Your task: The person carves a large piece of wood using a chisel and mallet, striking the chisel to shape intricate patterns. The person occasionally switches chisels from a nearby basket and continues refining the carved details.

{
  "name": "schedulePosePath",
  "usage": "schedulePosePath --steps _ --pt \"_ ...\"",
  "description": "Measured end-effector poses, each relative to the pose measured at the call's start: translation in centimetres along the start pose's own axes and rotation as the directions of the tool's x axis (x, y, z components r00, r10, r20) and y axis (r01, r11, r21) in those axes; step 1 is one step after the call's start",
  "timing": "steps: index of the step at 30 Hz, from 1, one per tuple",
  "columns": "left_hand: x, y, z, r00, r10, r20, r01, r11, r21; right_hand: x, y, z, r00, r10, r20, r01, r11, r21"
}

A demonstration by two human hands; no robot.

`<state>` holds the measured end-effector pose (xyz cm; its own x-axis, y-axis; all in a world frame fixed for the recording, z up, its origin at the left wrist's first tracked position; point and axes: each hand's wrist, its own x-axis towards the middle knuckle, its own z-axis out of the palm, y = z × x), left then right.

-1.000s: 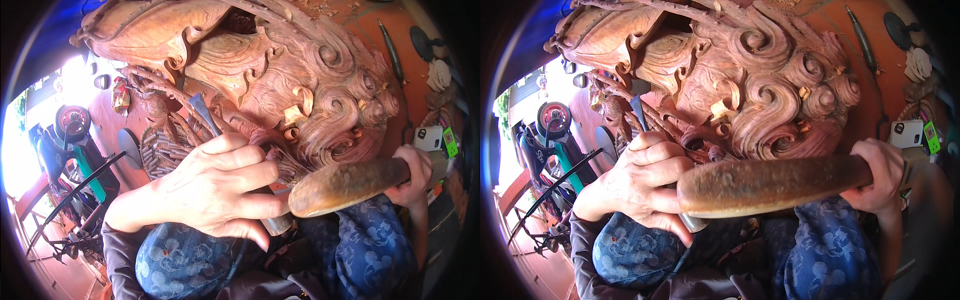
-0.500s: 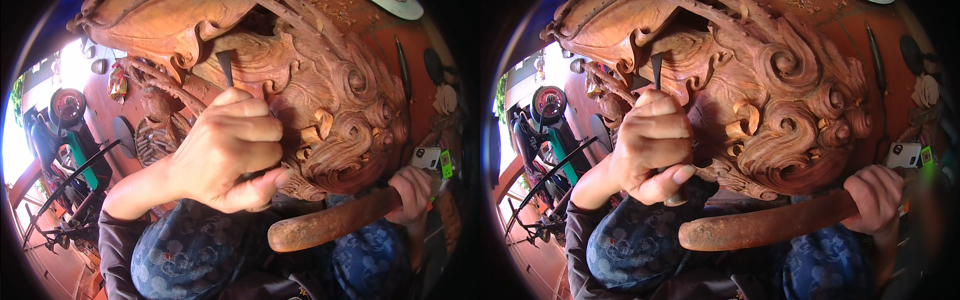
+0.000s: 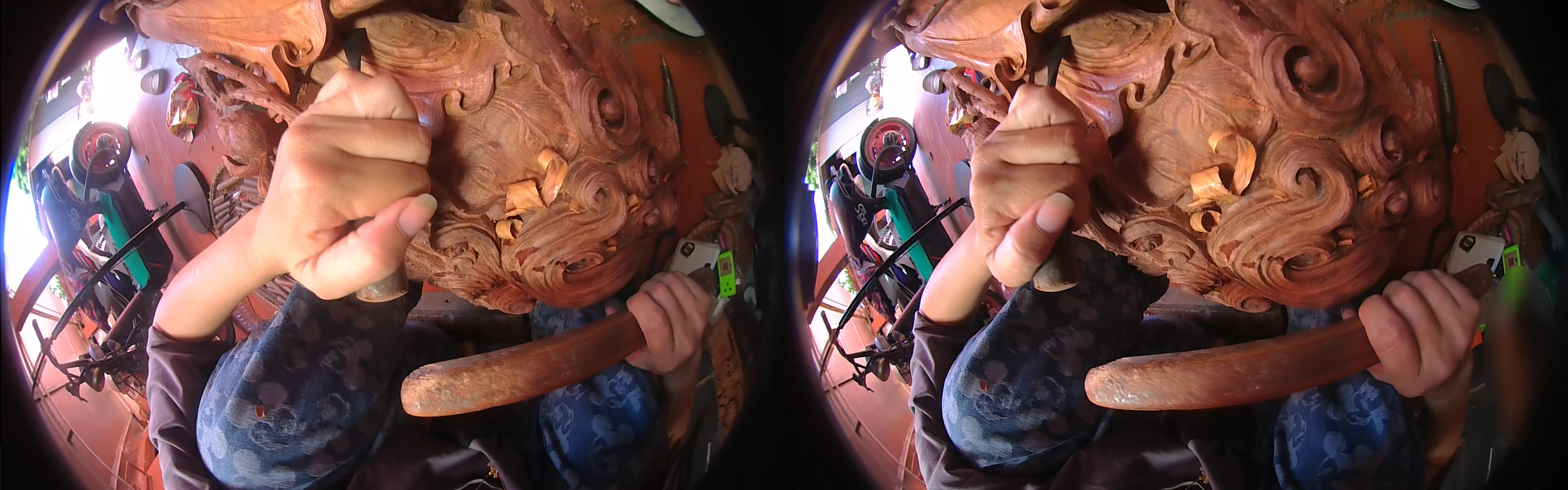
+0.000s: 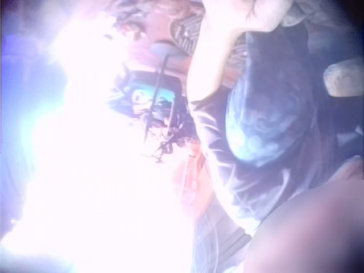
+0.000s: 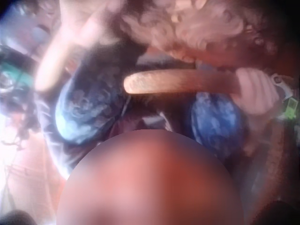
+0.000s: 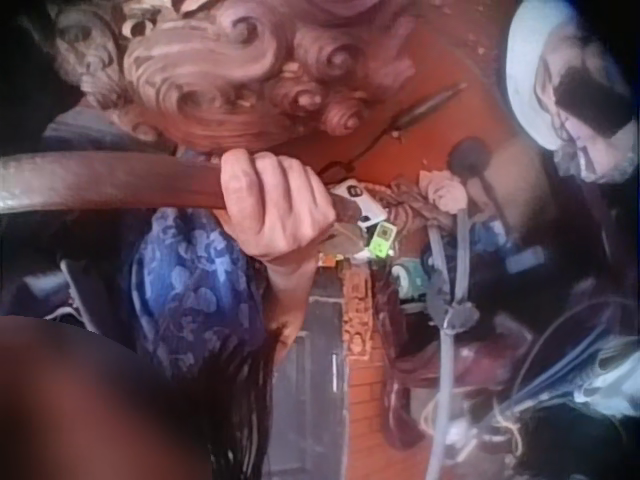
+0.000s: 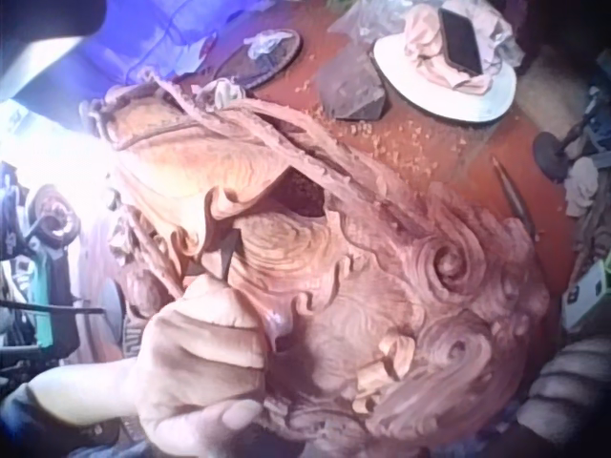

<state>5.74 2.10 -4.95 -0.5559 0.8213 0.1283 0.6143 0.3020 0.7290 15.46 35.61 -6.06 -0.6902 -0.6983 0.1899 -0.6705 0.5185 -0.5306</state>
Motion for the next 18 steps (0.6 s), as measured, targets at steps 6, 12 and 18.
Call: schedulePosePath --steps 6,12,18 --pt "0.7 -0.1 -0.8 0.996 -0.081 0.042 0.084 0.994 -0.071 0.9 -0.5 -0.5 0.999 -0.020 0.028 0.021 0.999 -0.041" --pt "0.6 -0.7 0.3 0.995 0.031 -0.097 -0.043 0.991 -0.130 2.3 -0.8 -1.1 0.996 -0.079 0.047 0.081 0.995 -0.051" --pt "1.0 -0.5 0.6 0.982 -0.049 -0.182 0.017 0.985 -0.174 3.6 0.2 -2.6 0.978 -0.211 -0.013 0.206 0.965 -0.162"
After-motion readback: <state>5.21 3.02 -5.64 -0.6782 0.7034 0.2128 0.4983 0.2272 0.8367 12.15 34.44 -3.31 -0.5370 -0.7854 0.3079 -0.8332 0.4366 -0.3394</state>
